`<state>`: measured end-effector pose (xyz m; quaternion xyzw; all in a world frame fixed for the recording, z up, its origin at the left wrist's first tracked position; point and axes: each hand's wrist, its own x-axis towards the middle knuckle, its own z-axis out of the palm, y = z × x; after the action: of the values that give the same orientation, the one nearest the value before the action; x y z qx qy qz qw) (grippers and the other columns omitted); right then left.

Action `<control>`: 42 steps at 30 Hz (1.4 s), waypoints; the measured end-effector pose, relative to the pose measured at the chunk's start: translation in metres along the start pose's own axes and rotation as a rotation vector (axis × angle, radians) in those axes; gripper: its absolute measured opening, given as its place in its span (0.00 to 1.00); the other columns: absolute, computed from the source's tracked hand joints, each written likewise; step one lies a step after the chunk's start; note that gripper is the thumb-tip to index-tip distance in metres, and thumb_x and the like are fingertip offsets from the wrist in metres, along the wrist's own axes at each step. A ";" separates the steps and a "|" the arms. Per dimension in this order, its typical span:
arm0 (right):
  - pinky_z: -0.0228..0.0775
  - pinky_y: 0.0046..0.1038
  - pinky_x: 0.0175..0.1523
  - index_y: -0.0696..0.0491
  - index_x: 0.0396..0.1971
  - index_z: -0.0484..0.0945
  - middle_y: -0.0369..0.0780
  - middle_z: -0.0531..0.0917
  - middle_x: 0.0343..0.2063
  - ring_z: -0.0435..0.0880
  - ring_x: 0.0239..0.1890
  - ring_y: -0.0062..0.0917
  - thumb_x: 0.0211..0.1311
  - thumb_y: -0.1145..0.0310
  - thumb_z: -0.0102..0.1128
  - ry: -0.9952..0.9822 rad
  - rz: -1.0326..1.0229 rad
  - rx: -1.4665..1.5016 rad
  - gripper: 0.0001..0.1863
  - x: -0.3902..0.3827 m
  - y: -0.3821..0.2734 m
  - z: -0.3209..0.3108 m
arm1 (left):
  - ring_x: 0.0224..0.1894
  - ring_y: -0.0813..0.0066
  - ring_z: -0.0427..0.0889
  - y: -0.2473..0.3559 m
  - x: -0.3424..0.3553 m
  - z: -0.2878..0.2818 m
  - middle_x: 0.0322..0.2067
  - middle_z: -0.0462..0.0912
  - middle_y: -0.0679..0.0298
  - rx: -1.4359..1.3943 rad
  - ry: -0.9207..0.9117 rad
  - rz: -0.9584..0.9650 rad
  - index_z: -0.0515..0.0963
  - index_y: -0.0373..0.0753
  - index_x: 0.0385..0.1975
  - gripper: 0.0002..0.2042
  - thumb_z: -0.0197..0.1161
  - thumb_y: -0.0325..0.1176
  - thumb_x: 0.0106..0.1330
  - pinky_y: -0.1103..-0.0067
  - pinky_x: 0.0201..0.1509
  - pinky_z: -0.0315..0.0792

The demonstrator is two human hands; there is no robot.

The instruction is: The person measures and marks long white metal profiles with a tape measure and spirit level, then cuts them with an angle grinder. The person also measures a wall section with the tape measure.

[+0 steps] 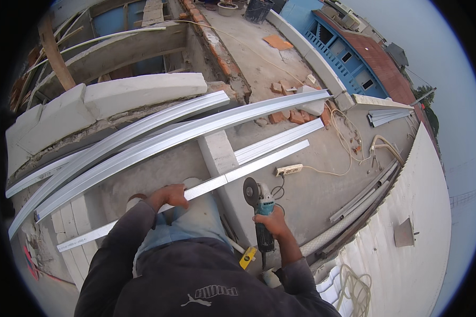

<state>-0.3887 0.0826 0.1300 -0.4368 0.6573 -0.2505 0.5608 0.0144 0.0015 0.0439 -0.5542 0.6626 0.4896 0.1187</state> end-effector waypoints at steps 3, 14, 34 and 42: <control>0.79 0.30 0.40 0.56 0.37 0.83 0.37 0.86 0.31 0.85 0.31 0.23 0.47 0.72 0.77 0.012 -0.038 -0.053 0.16 0.010 -0.007 0.005 | 0.59 0.44 0.82 0.011 -0.016 0.023 0.56 0.82 0.45 0.145 0.286 -0.073 0.74 0.30 0.64 0.39 0.75 0.43 0.51 0.54 0.64 0.72; 0.79 0.31 0.45 0.57 0.42 0.82 0.38 0.86 0.33 0.85 0.35 0.25 0.44 0.68 0.78 0.001 -0.096 -0.400 0.23 0.057 0.009 0.024 | 0.55 0.54 0.73 0.017 -0.012 0.090 0.53 0.76 0.54 0.499 0.920 -0.079 0.71 0.36 0.68 0.29 0.62 0.34 0.65 0.56 0.67 0.61; 0.80 0.38 0.54 0.60 0.47 0.83 0.52 0.89 0.41 0.90 0.45 0.43 0.42 0.57 0.79 -0.006 -0.042 -0.510 0.33 0.057 0.017 0.028 | 0.55 0.52 0.72 0.008 -0.001 0.083 0.54 0.75 0.50 0.513 0.980 -0.038 0.72 0.35 0.66 0.28 0.60 0.31 0.64 0.58 0.64 0.62; 0.81 0.38 0.53 0.61 0.47 0.83 0.52 0.89 0.41 0.90 0.45 0.43 0.41 0.57 0.79 -0.026 -0.033 -0.538 0.33 0.063 0.019 0.028 | 0.54 0.53 0.73 0.007 0.000 0.083 0.54 0.75 0.50 0.514 0.977 -0.045 0.72 0.35 0.67 0.28 0.60 0.31 0.65 0.58 0.63 0.62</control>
<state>-0.3665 0.0427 0.0748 -0.5839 0.6858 -0.0703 0.4287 -0.0238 0.0659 0.0070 -0.6842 0.7267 -0.0049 -0.0607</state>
